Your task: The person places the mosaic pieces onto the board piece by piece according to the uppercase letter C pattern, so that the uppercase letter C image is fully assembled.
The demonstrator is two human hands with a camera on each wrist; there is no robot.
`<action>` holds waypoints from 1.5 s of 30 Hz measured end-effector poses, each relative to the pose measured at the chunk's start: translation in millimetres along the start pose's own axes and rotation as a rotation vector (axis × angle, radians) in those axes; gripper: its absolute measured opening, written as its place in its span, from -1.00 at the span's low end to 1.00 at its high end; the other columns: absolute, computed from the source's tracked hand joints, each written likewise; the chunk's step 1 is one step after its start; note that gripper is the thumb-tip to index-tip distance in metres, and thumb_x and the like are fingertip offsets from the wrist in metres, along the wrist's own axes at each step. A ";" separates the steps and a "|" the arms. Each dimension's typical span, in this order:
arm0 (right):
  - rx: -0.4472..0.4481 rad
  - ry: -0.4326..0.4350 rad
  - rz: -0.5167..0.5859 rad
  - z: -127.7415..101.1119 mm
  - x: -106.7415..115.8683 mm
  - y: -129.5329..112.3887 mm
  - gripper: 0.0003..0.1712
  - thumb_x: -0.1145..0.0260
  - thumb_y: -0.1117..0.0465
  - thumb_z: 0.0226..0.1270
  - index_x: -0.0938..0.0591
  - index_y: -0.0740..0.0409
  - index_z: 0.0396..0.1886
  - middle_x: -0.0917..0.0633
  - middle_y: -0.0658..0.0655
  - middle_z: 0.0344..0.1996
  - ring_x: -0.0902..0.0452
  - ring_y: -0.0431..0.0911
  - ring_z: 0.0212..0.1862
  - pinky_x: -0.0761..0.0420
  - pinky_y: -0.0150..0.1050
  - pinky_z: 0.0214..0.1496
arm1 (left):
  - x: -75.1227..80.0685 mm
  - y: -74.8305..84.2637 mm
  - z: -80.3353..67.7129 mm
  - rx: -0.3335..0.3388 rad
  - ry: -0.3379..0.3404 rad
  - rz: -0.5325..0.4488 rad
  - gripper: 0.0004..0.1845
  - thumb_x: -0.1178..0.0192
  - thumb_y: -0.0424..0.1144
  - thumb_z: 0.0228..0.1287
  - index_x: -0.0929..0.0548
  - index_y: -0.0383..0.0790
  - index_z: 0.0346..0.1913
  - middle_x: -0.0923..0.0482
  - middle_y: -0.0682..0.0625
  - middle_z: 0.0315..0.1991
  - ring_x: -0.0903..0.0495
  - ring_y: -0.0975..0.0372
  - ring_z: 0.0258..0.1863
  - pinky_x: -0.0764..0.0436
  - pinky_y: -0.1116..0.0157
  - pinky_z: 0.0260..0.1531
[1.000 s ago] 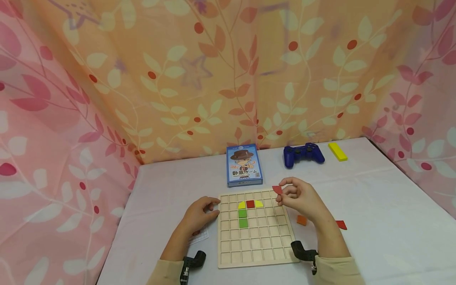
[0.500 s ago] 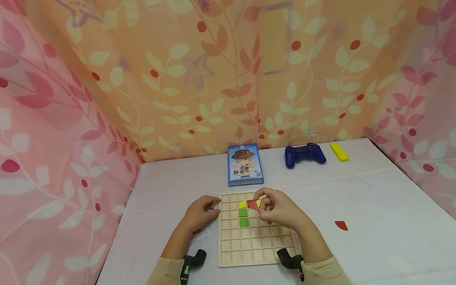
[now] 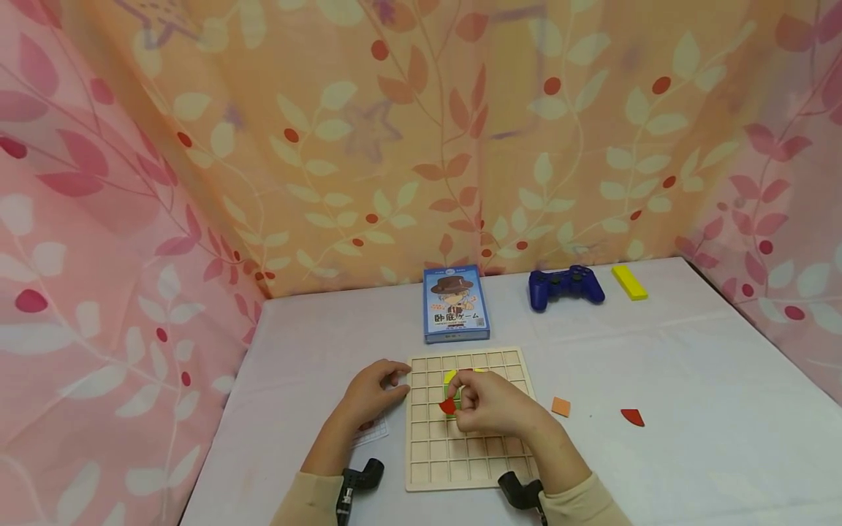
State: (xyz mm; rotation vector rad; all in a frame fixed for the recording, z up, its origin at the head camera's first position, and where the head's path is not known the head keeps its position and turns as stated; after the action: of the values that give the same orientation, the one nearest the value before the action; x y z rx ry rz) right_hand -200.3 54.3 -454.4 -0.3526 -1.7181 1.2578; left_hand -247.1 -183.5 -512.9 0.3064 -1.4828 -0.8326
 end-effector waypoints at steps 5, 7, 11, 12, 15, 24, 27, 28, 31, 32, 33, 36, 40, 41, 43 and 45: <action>-0.015 0.019 -0.052 -1.9 -1.0 4.4 -0.64 -0.30 0.30 -0.11 -0.53 -0.02 -0.22 -0.44 -0.14 -0.77 -0.26 -0.31 -0.67 -0.33 -0.37 -0.49 | -2.0 -2.8 -1.0 0.007 0.001 0.005 -0.65 -0.34 -0.06 0.13 -0.64 0.04 0.01 -0.46 0.14 -0.35 -0.38 0.29 -0.40 -0.38 0.31 -0.37; -0.024 0.025 -0.038 -4.1 -4.1 5.8 -0.66 -0.31 0.29 -0.08 -0.54 -0.01 -0.22 -0.45 -0.13 -0.77 -0.27 -0.30 -0.68 -0.31 -0.36 -0.53 | -2.0 -3.6 -2.1 0.017 0.003 0.011 -0.65 -0.35 -0.06 0.12 -0.64 0.05 0.00 -0.46 0.15 -0.36 -0.38 0.29 -0.41 -0.38 0.31 -0.38; -0.028 0.034 -0.077 -10.1 -11.2 11.0 -0.70 -0.32 0.27 -0.06 -0.55 -0.04 -0.24 -0.41 -0.15 -0.78 -0.26 -0.31 -0.68 -0.30 -0.37 -0.55 | -1.5 -3.6 -1.7 0.019 0.000 0.016 -0.64 -0.35 -0.05 0.12 -0.64 0.07 0.01 -0.47 0.15 -0.36 -0.39 0.29 -0.40 -0.38 0.30 -0.37; -0.022 0.033 -0.099 -11.1 -12.4 12.1 -0.71 -0.32 0.27 -0.05 -0.55 -0.04 -0.25 -0.39 -0.15 -0.78 -0.25 -0.31 -0.68 -0.29 -0.37 -0.56 | -1.6 -3.8 -0.7 0.014 0.001 0.020 -0.64 -0.34 -0.05 0.12 -0.64 0.07 0.01 -0.46 0.15 -0.36 -0.39 0.29 -0.40 -0.38 0.30 -0.37; 0.006 0.038 -0.194 -12.5 -14.2 13.9 -0.72 -0.31 0.24 -0.05 -0.55 -0.07 -0.27 -0.36 -0.16 -0.78 -0.24 -0.32 -0.67 -0.25 -0.39 -0.57 | -0.3 -3.6 2.1 0.006 0.015 0.024 -0.65 -0.34 -0.04 0.12 -0.64 0.08 0.01 -0.46 0.16 -0.36 -0.39 0.29 -0.39 -0.39 0.29 -0.36; -0.027 0.025 -0.322 -15.1 -17.0 19.2 -0.73 -0.35 0.15 -0.12 -0.58 -0.12 -0.32 -0.40 -0.19 -0.76 -0.29 -0.29 -0.65 -0.21 -0.35 -0.63 | 0.3 -1.4 5.1 -0.003 -0.005 0.009 -0.64 -0.32 -0.03 0.14 -0.63 0.06 0.02 -0.47 0.14 -0.34 -0.39 0.29 -0.39 -0.39 0.29 -0.37; -0.018 0.022 -0.352 -13.5 -20.0 20.5 -0.72 -0.36 0.15 -0.15 -0.59 -0.11 -0.33 -0.41 -0.19 -0.75 -0.29 -0.29 -0.64 -0.22 -0.35 -0.63 | -0.3 -1.3 5.0 0.008 -0.011 0.010 -0.65 -0.33 -0.02 0.14 -0.63 0.08 0.02 -0.47 0.15 -0.34 -0.38 0.30 -0.39 -0.38 0.30 -0.37; -0.015 0.025 -0.371 -12.8 -20.9 21.1 -0.72 -0.36 0.15 -0.15 -0.59 -0.11 -0.33 -0.41 -0.20 -0.75 -0.29 -0.29 -0.64 -0.23 -0.35 -0.62 | -0.6 -1.2 5.0 0.012 -0.013 0.008 -0.64 -0.33 -0.02 0.13 -0.63 0.09 0.01 -0.47 0.15 -0.34 -0.38 0.30 -0.39 -0.38 0.30 -0.37; -0.017 0.036 -0.424 -11.1 -22.2 22.0 -0.72 -0.36 0.15 -0.18 -0.58 -0.11 -0.35 -0.41 -0.19 -0.75 -0.30 -0.27 -0.63 -0.26 -0.33 -0.62 | -1.4 -0.6 4.6 0.020 -0.015 -0.003 -0.65 -0.33 -0.02 0.13 -0.63 0.10 0.01 -0.48 0.14 -0.33 -0.39 0.29 -0.40 -0.39 0.29 -0.36; -0.019 0.036 -0.444 -10.8 -22.7 22.3 -0.72 -0.36 0.16 -0.19 -0.58 -0.11 -0.36 -0.41 -0.19 -0.74 -0.30 -0.27 -0.62 -0.27 -0.33 -0.61 | -1.6 -0.4 4.4 0.021 -0.014 -0.003 -0.65 -0.33 -0.02 0.13 -0.63 0.10 0.01 -0.48 0.14 -0.33 -0.39 0.29 -0.40 -0.39 0.29 -0.36; -0.023 0.034 -0.456 -10.5 -23.1 22.1 -0.72 -0.36 0.16 -0.20 -0.59 -0.10 -0.36 -0.41 -0.19 -0.74 -0.30 -0.26 -0.61 -0.28 -0.32 -0.59 | -1.8 -0.3 4.1 0.022 -0.012 -0.002 -0.65 -0.33 -0.02 0.13 -0.63 0.10 0.01 -0.49 0.13 -0.33 -0.39 0.29 -0.40 -0.39 0.29 -0.37; -0.036 0.022 -0.491 -9.9 -24.3 21.2 -0.72 -0.37 0.18 -0.19 -0.61 -0.08 -0.36 -0.43 -0.20 -0.71 -0.32 -0.24 -0.57 -0.32 -0.31 -0.54 | -1.9 -0.3 2.9 0.024 -0.007 -0.001 -0.64 -0.34 -0.02 0.12 -0.64 0.10 0.01 -0.48 0.14 -0.33 -0.39 0.29 -0.40 -0.39 0.29 -0.37; -0.021 0.048 -0.547 -8.6 -23.3 15.3 -0.80 -0.35 0.20 -0.12 -0.66 -0.05 -0.37 -0.49 -0.23 -0.64 -0.35 -0.23 -0.54 -0.35 -0.31 -0.49 | -1.8 -1.1 1.9 0.022 0.000 -0.002 -0.65 -0.33 -0.03 0.13 -0.64 0.09 0.01 -0.47 0.15 -0.34 -0.39 0.30 -0.40 -0.39 0.29 -0.37; -0.013 0.060 -0.562 -8.2 -22.9 13.3 -0.85 -0.35 0.19 -0.07 -0.68 -0.04 -0.39 -0.49 -0.23 -0.64 -0.35 -0.23 -0.54 -0.35 -0.31 -0.50 | -1.6 -1.3 1.7 0.023 0.003 -0.003 -0.65 -0.33 -0.03 0.13 -0.64 0.09 0.01 -0.47 0.15 -0.34 -0.39 0.29 -0.40 -0.39 0.29 -0.38; -0.003 0.079 -0.576 -7.6 -22.4 9.6 -0.94 -0.36 0.17 0.02 -0.71 -0.04 -0.44 -0.51 -0.24 -0.63 -0.35 -0.24 -0.54 -0.34 -0.31 -0.51 | -1.6 -2.2 1.4 0.024 0.007 -0.003 -0.65 -0.33 -0.04 0.13 -0.64 0.09 0.01 -0.47 0.15 -0.34 -0.39 0.29 -0.40 -0.39 0.29 -0.38; -0.002 0.087 -0.585 -7.4 -22.7 6.9 -0.96 -0.38 0.17 0.06 -0.74 -0.06 -0.50 -0.52 -0.26 -0.64 -0.35 -0.25 -0.54 -0.35 -0.30 -0.50 | -1.3 -3.0 0.8 0.036 0.010 -0.006 -0.65 -0.33 -0.03 0.12 -0.64 0.10 0.01 -0.48 0.15 -0.35 -0.40 0.28 -0.40 -0.40 0.28 -0.38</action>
State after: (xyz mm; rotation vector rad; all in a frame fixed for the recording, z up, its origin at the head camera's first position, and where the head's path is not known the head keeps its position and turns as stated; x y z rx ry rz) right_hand -184.6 46.0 -471.8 0.0965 -1.5873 0.7979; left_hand -248.5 -184.5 -515.7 0.3410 -1.4895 -0.8089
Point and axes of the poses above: each hand's wrist, its own z-axis towards the middle knuckle, its own x-axis out of the back of the hand, y = z × x, the point moved 4 cm from there along z, towards the middle knuckle
